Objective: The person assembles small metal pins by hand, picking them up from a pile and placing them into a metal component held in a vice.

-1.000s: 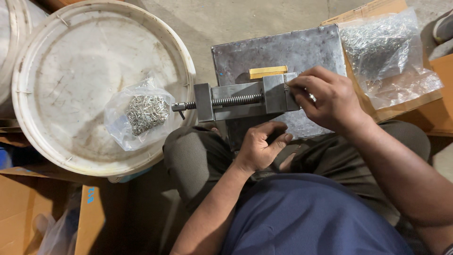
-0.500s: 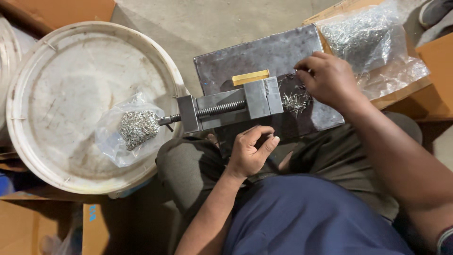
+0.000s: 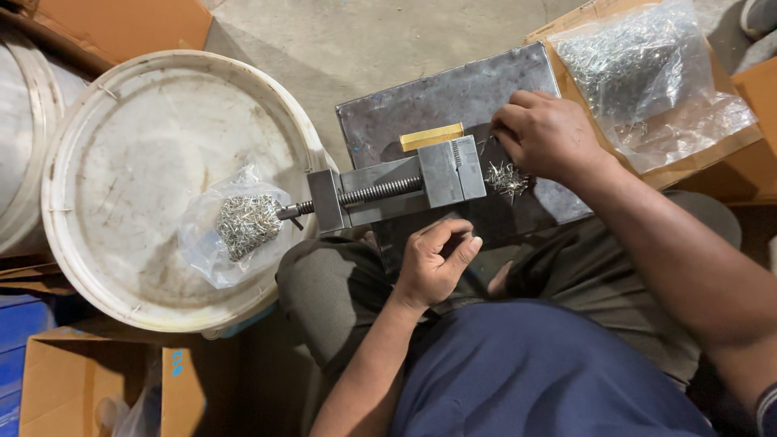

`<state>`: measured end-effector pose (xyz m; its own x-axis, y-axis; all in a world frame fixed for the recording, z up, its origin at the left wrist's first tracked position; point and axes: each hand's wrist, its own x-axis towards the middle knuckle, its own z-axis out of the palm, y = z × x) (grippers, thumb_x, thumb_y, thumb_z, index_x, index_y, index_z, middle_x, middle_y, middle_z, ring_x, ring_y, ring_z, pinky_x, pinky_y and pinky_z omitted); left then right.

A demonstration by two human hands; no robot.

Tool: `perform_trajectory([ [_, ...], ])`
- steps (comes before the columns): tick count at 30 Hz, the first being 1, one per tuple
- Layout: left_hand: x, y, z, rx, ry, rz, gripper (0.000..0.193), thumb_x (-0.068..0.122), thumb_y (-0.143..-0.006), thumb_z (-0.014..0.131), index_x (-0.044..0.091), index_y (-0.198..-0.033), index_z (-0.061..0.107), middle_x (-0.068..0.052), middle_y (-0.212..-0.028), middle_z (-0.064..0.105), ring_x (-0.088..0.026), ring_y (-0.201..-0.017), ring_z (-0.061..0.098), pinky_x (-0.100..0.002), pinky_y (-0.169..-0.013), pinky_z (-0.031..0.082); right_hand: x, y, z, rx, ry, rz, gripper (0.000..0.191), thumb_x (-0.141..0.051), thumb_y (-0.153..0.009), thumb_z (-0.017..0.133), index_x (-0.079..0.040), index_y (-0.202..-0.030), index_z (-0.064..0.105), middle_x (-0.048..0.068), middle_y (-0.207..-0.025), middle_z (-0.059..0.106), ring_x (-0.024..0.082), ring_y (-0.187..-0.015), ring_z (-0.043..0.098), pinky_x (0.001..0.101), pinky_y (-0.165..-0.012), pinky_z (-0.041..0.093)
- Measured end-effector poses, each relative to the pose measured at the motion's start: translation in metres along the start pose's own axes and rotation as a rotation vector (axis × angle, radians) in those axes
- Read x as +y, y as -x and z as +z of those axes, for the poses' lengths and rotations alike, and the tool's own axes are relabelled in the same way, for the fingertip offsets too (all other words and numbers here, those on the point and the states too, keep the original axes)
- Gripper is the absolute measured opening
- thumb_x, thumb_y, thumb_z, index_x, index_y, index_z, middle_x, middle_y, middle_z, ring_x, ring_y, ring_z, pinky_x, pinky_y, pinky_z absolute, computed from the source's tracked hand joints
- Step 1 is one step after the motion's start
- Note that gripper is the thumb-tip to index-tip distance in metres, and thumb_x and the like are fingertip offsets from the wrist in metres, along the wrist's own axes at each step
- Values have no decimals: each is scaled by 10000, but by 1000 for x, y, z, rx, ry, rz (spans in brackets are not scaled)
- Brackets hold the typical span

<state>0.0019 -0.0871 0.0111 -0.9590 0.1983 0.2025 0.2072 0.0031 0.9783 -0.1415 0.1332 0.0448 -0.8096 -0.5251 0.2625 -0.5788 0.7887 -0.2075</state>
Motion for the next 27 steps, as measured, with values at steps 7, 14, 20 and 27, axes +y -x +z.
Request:
perform_trajectory([
  [7, 3, -1, 7, 42, -83, 11, 219, 188, -967, 729, -7, -1061, 694, -75, -849, 714, -162, -751, 693, -280, -716, 557, -12, 23, -19, 128, -125, 107, 85, -152, -991, 724, -68, -993, 714, 76, -957, 676, 253, -824, 690, 385, -722, 547],
  [14, 12, 1, 43, 60, 93, -54, 297, 271, -1042, 658, -14, -1123, 684, -87, -871, 715, -99, -785, 661, -269, -716, 547, -69, 88, -21, 293, -416, 98, 144, -40, -918, 782, -31, -969, 647, 90, -924, 652, 226, -759, 681, 335, -670, 548],
  [20, 10, 7, 45, 42, 80, -83, 224, 211, -1085, 598, 9, -1023, 672, -10, -765, 652, -55, -689, 581, -243, -638, 502, -75, 112, -21, 157, -732, 179, 100, -21, -918, 724, -21, -997, 663, 90, -956, 680, 166, -817, 670, 283, -718, 526],
  [27, -13, 15, 19, -154, 214, -106, 215, 192, -1087, 619, 2, -1000, 671, 11, -775, 631, -50, -727, 552, -246, -656, 487, -65, 103, -24, -132, -889, 100, 83, -58, -909, 735, -27, -961, 678, 37, -921, 703, 91, -800, 671, 259, -705, 543],
])
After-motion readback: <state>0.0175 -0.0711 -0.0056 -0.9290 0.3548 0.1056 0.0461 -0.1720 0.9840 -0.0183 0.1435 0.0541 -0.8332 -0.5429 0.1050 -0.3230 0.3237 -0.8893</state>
